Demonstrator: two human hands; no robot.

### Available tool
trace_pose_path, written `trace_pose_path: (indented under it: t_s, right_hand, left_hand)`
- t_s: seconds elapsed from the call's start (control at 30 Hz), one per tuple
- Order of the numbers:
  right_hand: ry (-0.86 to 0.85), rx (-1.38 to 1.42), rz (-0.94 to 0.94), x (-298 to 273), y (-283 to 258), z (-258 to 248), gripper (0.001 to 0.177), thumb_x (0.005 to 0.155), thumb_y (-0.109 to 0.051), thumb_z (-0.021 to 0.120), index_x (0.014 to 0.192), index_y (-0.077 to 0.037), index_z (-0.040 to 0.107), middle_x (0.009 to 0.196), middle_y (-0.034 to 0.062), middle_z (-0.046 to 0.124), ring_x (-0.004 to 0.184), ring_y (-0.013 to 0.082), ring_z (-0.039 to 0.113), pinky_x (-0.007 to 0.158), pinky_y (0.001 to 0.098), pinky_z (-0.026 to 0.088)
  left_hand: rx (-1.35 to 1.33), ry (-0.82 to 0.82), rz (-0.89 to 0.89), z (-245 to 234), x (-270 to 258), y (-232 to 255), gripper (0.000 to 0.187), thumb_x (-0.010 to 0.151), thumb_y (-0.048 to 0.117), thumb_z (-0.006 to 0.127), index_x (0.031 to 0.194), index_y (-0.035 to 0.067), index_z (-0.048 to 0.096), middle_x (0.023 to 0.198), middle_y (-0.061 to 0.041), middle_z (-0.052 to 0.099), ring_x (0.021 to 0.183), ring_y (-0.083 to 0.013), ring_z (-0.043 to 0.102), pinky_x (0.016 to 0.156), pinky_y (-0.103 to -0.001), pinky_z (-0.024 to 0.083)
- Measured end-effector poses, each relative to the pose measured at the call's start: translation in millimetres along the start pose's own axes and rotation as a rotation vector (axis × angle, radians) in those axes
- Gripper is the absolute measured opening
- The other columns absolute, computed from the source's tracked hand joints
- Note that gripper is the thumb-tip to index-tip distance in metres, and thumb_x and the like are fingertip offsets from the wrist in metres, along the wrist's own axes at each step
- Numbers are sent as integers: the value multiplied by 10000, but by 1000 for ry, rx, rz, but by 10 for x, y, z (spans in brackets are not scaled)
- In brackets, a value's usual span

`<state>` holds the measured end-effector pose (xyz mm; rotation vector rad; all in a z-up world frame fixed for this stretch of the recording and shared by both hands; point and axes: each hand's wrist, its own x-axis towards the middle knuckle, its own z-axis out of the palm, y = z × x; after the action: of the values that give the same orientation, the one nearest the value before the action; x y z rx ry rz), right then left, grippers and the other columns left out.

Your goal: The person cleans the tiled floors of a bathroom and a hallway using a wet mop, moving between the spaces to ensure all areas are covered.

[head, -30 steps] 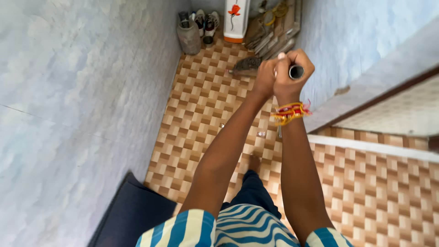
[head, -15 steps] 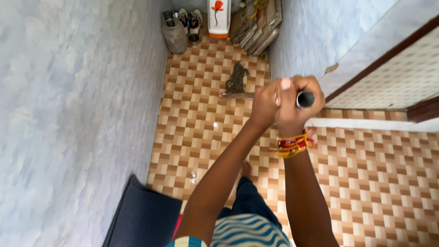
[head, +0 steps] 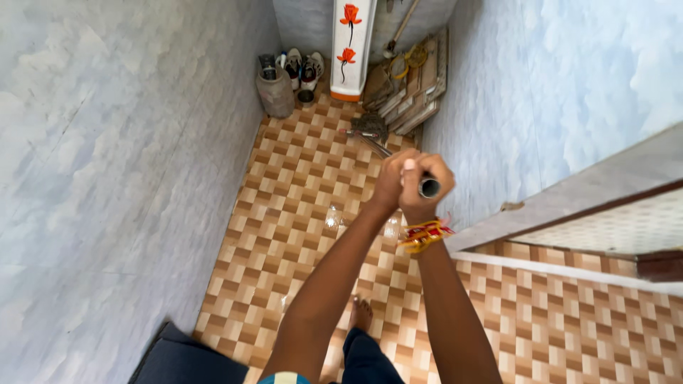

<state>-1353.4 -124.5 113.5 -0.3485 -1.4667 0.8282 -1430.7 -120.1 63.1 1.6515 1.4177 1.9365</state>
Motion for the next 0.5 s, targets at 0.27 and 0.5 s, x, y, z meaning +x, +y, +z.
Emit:
trace_pose_path:
  t_s: [0.27, 0.5]
  right_hand:
    - [-35, -123, -10, 119, 65, 257, 286, 908, 14, 661, 731, -19, 439, 698, 32, 467, 648, 109, 440, 605, 286, 369]
    - [-71, 50, 8, -393, -1363, 400, 246, 904, 22, 692, 764, -1, 491, 748, 54, 542, 691, 133, 496, 654, 297, 409]
  left_hand:
    - [89, -72, 2, -247, 164, -186, 130, 868, 167, 626, 861, 41, 593, 816, -137, 628, 728, -331, 642, 662, -422, 511]
    - [115, -126, 193, -871, -475, 1071, 171, 886, 183, 628, 1017, 73, 636, 964, -163, 682, 890, -417, 676, 745, -456, 545]
